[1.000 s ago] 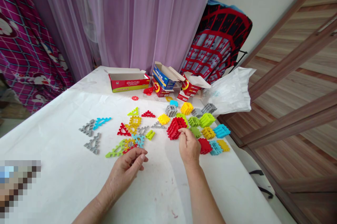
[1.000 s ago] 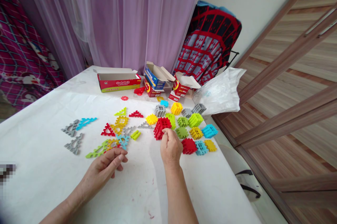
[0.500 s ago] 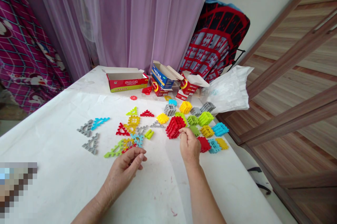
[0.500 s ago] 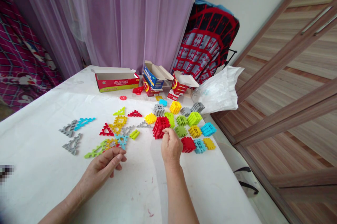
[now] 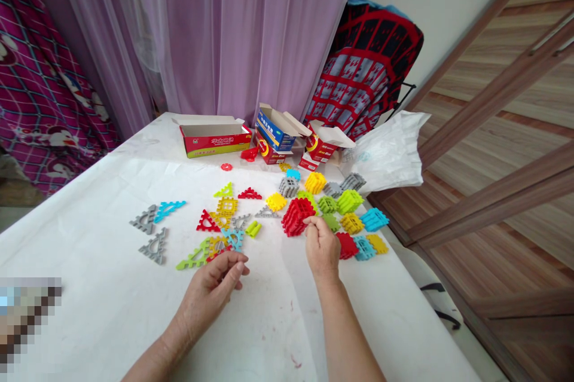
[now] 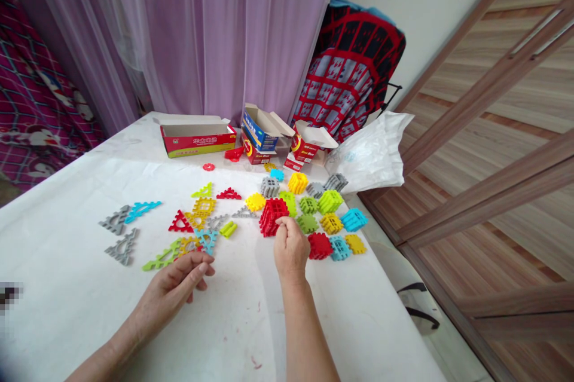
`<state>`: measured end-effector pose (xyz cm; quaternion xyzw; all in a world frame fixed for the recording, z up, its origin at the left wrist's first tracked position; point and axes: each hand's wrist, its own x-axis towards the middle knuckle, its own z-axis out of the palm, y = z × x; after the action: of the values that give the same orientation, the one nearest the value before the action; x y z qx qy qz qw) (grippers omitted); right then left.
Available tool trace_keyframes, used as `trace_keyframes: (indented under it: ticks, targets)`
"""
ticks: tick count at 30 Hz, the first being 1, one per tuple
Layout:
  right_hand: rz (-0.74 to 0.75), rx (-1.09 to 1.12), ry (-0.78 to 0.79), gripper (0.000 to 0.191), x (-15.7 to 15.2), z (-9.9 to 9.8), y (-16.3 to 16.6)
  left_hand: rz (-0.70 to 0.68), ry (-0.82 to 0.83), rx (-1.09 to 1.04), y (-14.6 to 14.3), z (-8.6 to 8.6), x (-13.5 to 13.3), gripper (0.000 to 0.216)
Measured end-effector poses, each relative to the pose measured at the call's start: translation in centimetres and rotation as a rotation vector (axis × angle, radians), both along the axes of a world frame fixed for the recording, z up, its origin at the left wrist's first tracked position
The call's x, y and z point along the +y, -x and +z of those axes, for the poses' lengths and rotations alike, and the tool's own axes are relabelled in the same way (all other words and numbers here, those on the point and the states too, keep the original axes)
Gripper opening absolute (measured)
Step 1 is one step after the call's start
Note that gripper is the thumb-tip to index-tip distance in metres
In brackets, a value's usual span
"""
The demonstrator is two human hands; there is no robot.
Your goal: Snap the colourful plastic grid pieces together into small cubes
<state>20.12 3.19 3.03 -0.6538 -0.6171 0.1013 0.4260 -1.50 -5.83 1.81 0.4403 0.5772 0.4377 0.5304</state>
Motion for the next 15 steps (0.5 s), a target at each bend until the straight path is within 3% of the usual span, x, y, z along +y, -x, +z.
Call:
trace_keyframes:
  ticks: [10,15]
  targets:
    - [0.039,-0.016,-0.021,0.035,-0.26,-0.23,0.22,0.004,-0.005,-0.008,-0.06,-0.28,-0.02,0.052]
    - [0.075,-0.057,0.042,0.035,-0.88,-0.37,0.36,-0.001,-0.027,-0.006,0.03,-0.39,-0.02,0.050]
